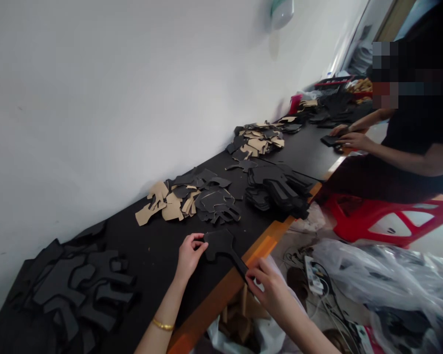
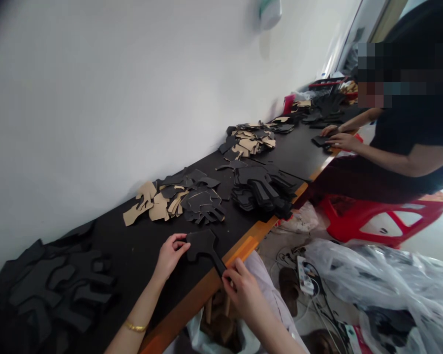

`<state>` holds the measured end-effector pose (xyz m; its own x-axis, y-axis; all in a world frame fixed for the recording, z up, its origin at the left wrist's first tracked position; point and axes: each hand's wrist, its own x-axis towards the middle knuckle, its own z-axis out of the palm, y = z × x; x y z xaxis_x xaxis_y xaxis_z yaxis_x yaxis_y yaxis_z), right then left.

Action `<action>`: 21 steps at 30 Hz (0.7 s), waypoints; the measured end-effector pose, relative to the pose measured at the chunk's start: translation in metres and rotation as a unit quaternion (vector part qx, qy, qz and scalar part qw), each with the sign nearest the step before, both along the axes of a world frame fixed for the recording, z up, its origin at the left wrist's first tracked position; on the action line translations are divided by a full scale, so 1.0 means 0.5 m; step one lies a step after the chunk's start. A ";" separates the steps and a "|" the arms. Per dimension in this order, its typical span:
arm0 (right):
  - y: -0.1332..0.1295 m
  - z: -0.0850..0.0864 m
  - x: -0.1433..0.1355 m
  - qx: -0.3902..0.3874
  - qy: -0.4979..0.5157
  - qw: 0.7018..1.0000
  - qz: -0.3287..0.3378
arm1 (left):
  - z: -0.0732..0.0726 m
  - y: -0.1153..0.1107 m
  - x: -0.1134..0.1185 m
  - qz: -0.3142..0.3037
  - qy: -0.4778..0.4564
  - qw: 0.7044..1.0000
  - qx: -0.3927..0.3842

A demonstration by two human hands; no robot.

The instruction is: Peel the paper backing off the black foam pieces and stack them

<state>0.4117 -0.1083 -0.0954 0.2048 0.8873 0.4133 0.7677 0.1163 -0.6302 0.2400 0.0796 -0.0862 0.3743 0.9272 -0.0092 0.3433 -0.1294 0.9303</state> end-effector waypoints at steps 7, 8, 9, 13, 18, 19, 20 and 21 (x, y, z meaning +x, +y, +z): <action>-0.002 -0.005 0.001 -0.006 0.006 1.000 0.001 | -0.005 0.001 -0.002 0.001 -0.006 1.000 0.003; -0.002 -0.003 0.001 -0.009 0.010 1.000 0.001 | -0.004 0.001 -0.001 0.003 -0.004 1.000 0.003; -0.003 -0.002 0.002 -0.011 0.013 1.000 0.002 | -0.003 0.001 -0.001 0.004 -0.003 1.000 0.003; -0.003 -0.002 0.004 -0.022 0.012 1.000 0.013 | 0.001 -0.001 0.000 0.005 -0.001 1.000 -0.002; -0.005 -0.019 0.005 -0.022 -0.002 1.000 0.009 | 0.000 -0.001 0.000 0.004 -0.012 1.000 -0.003; -0.006 -0.023 0.007 -0.024 -0.005 1.000 0.006 | 0.000 -0.001 0.000 0.003 -0.012 1.000 -0.001; -0.009 -0.024 0.009 -0.027 -0.006 1.000 0.005 | -0.001 -0.001 0.000 0.002 -0.012 1.000 0.000; -0.012 -0.024 0.011 -0.029 -0.006 1.000 0.010 | -0.002 -0.001 0.000 0.002 -0.011 1.000 0.000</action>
<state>0.4174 -0.1141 -0.1074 0.1825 0.9136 0.3633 0.7737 0.0946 -0.6265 0.2399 0.0792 -0.0870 0.3716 0.9284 -0.0015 0.3234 -0.1279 0.9376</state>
